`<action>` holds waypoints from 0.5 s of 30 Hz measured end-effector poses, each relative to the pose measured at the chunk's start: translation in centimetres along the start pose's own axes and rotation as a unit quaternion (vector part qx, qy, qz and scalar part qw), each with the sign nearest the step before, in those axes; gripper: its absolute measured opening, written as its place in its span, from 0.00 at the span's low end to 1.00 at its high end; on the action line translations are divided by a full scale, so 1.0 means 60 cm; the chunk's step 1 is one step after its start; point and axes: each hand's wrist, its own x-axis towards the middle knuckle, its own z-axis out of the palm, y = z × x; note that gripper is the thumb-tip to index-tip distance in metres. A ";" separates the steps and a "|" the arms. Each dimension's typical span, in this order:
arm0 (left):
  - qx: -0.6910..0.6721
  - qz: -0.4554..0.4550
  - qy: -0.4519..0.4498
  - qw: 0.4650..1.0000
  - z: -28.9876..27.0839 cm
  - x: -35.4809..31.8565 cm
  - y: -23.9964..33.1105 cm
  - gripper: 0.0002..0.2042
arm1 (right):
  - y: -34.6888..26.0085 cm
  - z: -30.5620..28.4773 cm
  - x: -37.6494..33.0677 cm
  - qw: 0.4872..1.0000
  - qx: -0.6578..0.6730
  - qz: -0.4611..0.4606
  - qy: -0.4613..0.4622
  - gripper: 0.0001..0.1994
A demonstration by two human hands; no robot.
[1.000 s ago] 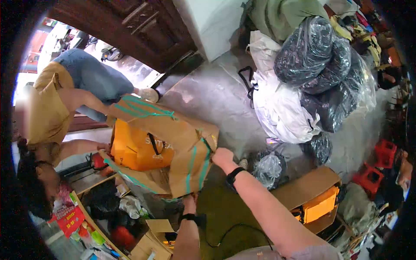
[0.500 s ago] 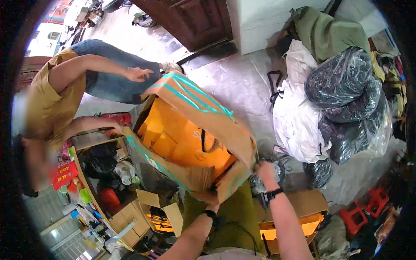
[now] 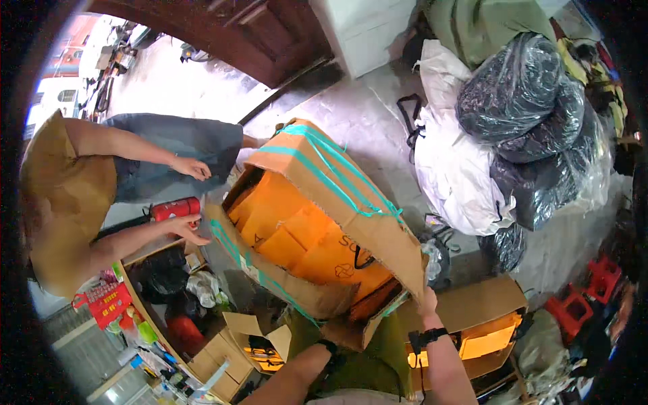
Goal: The person is sorting and packaging foam slippers into plastic bags and boxes.
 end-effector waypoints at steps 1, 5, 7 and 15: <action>0.009 0.004 -0.006 1.000 -0.005 0.006 0.004 0.20 | 0.001 0.006 -0.002 0.999 -0.008 -0.037 0.018 0.21; 0.052 0.033 -0.057 0.996 -0.025 0.028 0.005 0.22 | 0.028 0.043 -0.016 0.989 0.054 -0.107 0.083 0.21; 0.081 0.054 -0.094 0.991 -0.029 0.049 0.010 0.23 | 0.056 0.053 -0.032 0.979 0.134 -0.110 0.106 0.20; 0.121 0.007 -0.230 0.966 -0.058 0.030 0.050 0.29 | 0.278 0.093 -0.234 0.950 0.217 -0.040 0.220 0.17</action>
